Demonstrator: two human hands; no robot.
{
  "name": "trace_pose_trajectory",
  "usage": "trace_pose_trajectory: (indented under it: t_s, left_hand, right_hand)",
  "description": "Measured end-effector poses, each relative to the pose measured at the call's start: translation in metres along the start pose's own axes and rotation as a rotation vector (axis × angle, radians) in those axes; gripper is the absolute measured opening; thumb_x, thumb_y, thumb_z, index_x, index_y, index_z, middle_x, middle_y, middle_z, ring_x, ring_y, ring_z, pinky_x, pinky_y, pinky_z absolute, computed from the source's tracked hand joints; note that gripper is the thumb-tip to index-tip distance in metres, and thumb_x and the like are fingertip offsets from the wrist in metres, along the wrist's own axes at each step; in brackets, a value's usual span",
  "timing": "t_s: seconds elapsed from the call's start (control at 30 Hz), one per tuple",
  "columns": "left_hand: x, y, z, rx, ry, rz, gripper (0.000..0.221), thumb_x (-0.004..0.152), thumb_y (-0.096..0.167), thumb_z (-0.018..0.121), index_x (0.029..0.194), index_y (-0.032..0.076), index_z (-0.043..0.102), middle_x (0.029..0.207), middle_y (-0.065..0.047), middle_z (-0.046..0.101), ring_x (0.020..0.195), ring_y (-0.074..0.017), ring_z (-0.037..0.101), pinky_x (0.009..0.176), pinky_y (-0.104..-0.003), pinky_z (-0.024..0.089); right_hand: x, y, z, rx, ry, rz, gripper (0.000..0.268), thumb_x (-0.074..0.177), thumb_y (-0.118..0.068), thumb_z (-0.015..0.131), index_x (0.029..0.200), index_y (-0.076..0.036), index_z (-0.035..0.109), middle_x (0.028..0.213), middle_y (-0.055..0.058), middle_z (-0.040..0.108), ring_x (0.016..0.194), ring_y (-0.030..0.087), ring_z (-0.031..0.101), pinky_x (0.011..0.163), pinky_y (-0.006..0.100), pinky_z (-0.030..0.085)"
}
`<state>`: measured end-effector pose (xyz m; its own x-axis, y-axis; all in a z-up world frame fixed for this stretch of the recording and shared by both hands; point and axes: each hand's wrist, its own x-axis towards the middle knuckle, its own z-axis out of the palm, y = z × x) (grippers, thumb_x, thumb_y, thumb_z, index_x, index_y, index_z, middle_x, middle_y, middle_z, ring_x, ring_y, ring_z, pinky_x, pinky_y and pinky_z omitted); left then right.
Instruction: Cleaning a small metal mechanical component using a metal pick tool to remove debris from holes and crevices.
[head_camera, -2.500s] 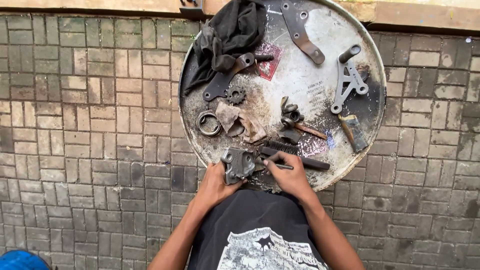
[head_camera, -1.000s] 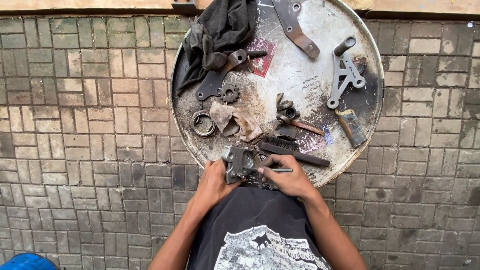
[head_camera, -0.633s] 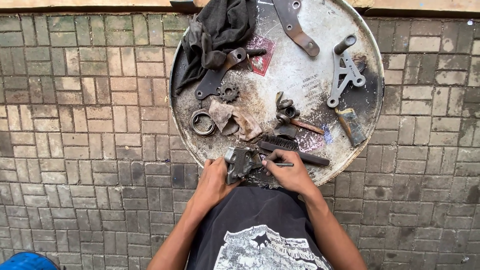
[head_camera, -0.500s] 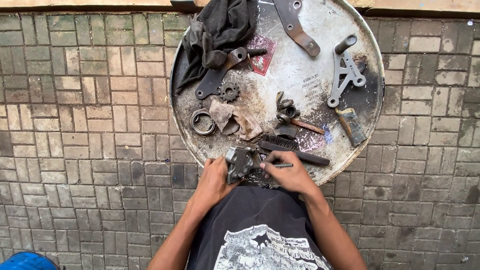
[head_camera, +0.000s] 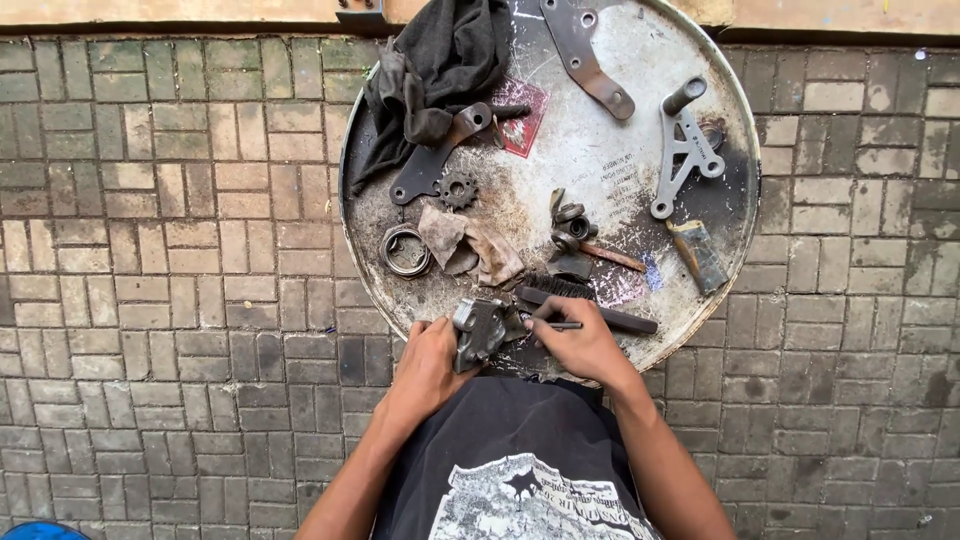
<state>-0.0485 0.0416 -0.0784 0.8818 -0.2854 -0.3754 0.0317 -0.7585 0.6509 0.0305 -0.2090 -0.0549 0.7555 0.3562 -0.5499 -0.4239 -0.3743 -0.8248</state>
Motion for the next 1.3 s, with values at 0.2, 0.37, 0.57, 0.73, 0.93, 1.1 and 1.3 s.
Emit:
trace_pose_trajectory:
  t_s: [0.2,0.37,0.57,0.73,0.93,1.1,1.3]
  left_hand:
    - [0.004,0.008,-0.014,-0.092,-0.005,-0.009,0.041,0.071,0.029,0.082,0.095,0.005,0.060,0.087,-0.016,0.070,0.090,-0.0358,0.069,0.091,-0.043,0.041]
    - [0.007,0.027,-0.033,-0.165,0.017,-0.047,0.044,0.070,0.026,0.084,0.096,0.002,0.060,0.090,-0.020,0.072,0.092,-0.0405,0.070,0.090,-0.045,0.044]
    - [0.008,0.029,-0.024,-0.276,0.030,-0.081,0.044,0.070,0.025,0.085,0.097,0.003,0.058,0.090,-0.021,0.075,0.093,-0.0420,0.072,0.088,-0.046,0.045]
    - [0.012,0.027,-0.027,-0.280,-0.017,-0.103,0.043,0.071,0.019,0.087,0.102,0.005,0.060,0.095,-0.018,0.078,0.095,-0.0373,0.074,0.087,-0.043,0.046]
    - [0.019,0.031,-0.029,-0.269,-0.008,-0.108,0.043,0.071,0.018,0.088,0.102,0.008,0.059,0.093,-0.017,0.079,0.090,-0.0346,0.075,0.088,-0.042,0.046]
    - [0.018,0.022,-0.009,-0.325,0.006,-0.112,0.043,0.072,0.019,0.088,0.103,0.007,0.060,0.096,-0.018,0.079,0.095,-0.0368,0.075,0.086,-0.044,0.049]
    - [0.015,0.047,-0.031,-0.320,0.008,-0.162,0.046,0.071,0.023,0.088,0.102,0.003,0.060,0.094,-0.020,0.078,0.096,-0.0420,0.074,0.086,-0.047,0.050]
  right_hand:
    - [-0.013,-0.003,0.019,-0.112,-0.108,-0.014,0.015,0.086,-0.008,0.069,0.087,0.005,0.076,0.074,0.027,0.074,0.071,0.036,0.073,0.063,0.046,0.054]
    - [-0.019,-0.016,0.006,-0.053,0.055,-0.022,0.013,0.081,-0.011,0.071,0.083,-0.002,0.080,0.062,0.019,0.073,0.061,0.025,0.067,0.058,0.038,0.053]
    - [-0.031,-0.010,0.021,-0.078,0.136,-0.174,0.009,0.082,-0.012,0.074,0.083,-0.005,0.079,0.068,0.018,0.076,0.065,0.029,0.073,0.058,0.038,0.056]
    - [-0.018,0.015,0.029,-0.065,0.083,-0.175,0.009,0.084,-0.010,0.071,0.084,-0.001,0.075,0.073,0.021,0.076,0.071,0.036,0.073,0.069,0.045,0.056]
    - [-0.027,-0.002,0.036,-0.099,0.121,-0.291,0.007,0.085,-0.009,0.072,0.081,-0.003,0.074,0.073,0.018,0.075,0.071,0.034,0.075,0.065,0.042,0.057]
    - [-0.017,-0.011,0.022,-0.009,0.208,-0.145,0.009,0.084,-0.006,0.071,0.081,-0.001,0.077,0.065,0.017,0.074,0.065,0.024,0.072,0.062,0.037,0.057]
    - [-0.016,-0.017,0.018,0.041,0.113,-0.134,0.007,0.081,-0.005,0.073,0.078,0.000,0.077,0.062,0.017,0.074,0.064,0.022,0.069,0.059,0.037,0.056]
